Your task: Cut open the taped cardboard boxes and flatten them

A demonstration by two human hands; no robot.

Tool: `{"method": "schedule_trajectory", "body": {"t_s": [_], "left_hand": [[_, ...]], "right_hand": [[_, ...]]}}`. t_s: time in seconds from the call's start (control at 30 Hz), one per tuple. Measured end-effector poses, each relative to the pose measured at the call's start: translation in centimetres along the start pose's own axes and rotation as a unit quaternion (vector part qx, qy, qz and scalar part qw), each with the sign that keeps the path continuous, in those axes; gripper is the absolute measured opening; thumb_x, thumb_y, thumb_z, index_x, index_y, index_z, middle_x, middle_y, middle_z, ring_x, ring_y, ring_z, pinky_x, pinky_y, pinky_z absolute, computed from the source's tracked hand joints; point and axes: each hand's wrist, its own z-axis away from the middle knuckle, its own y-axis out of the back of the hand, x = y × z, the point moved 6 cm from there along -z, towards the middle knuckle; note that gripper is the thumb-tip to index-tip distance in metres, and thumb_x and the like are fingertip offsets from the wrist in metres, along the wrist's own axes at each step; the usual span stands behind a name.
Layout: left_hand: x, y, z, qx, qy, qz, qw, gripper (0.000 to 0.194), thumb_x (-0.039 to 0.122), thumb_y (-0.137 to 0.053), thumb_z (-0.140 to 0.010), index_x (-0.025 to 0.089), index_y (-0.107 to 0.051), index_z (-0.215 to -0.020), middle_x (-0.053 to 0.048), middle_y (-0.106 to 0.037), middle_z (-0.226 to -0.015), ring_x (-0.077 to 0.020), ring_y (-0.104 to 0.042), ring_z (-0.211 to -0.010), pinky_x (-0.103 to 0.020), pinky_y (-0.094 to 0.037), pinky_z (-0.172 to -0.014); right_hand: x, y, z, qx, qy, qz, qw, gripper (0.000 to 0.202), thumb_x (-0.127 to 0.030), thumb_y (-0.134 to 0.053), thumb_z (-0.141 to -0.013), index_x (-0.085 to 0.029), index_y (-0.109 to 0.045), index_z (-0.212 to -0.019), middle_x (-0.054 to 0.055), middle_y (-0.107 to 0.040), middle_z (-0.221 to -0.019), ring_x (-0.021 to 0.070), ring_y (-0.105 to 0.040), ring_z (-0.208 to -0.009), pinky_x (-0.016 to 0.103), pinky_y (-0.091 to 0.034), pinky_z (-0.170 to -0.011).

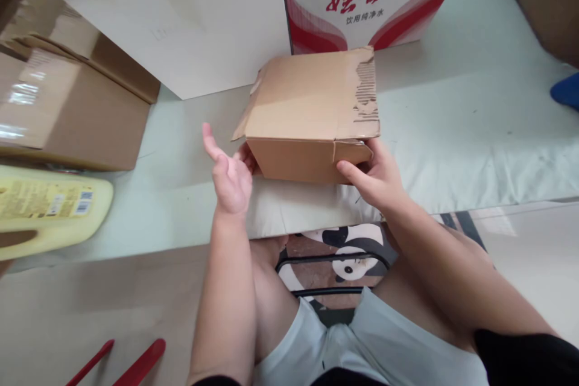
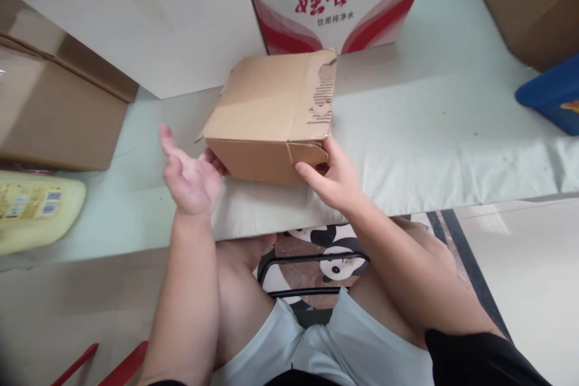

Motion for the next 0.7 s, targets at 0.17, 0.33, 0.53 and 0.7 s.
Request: {"method": "schedule_trajectory", "body": {"t_s": [0.17,0.33,0.53,0.7], "left_hand": [[-0.9,-1.3,-0.7,-0.006,-0.006,0.04,0.999,0.114,0.071,-0.06,-0.075,0.036,0.005,-0.163,-0.01,-0.058,-0.148,-0.0289,-0.052,-0.144,-0.046,-0.045,-0.112],[-0.8,-1.8,-1.1,0.018,-0.048,0.058,0.997,0.111,0.067,-0.061,-0.077,0.032,-0.001,-0.163,-0.01,-0.061,-0.145,-0.0262,-0.054,-0.141,-0.04,-0.046,-0.112],[0.4,1.6,-0.9,0.167,-0.034,-0.003,0.985,0.077,0.047,-0.053,-0.089,0.035,-0.022,-0.158,-0.004,-0.07,-0.094,-0.0195,-0.071,-0.085,-0.026,-0.049,-0.063],[0.2,2.1,-0.5,0.129,0.099,0.018,0.987,0.047,0.047,-0.045,-0.086,0.02,-0.061,-0.122,0.0,-0.057,-0.058,-0.0146,-0.05,-0.04,-0.024,-0.035,-0.041]], "right_hand": [[2.0,-0.6,0.3,-0.042,-0.033,-0.008,0.999,0.049,-0.05,-0.074,-0.083,-0.023,-0.063,-0.123,0.009,-0.073,-0.116,0.0264,-0.07,-0.104,0.042,-0.06,-0.09],[2.3,-0.4,0.1,-0.012,-0.028,-0.005,1.0,0.048,-0.052,-0.075,-0.081,-0.023,-0.065,-0.118,0.009,-0.074,-0.113,0.0272,-0.069,-0.107,0.044,-0.058,-0.096],[1.2,0.7,-0.2,0.046,-0.019,0.013,0.999,0.04,-0.053,-0.075,-0.081,-0.025,-0.068,-0.108,0.006,-0.075,-0.101,0.025,-0.07,-0.093,0.042,-0.059,-0.084],[2.1,2.1,-0.4,0.147,-0.027,-0.048,0.988,0.04,-0.065,-0.063,-0.087,-0.025,-0.069,-0.085,0.006,-0.073,-0.09,0.0279,-0.071,-0.096,0.044,-0.06,-0.085]]}}
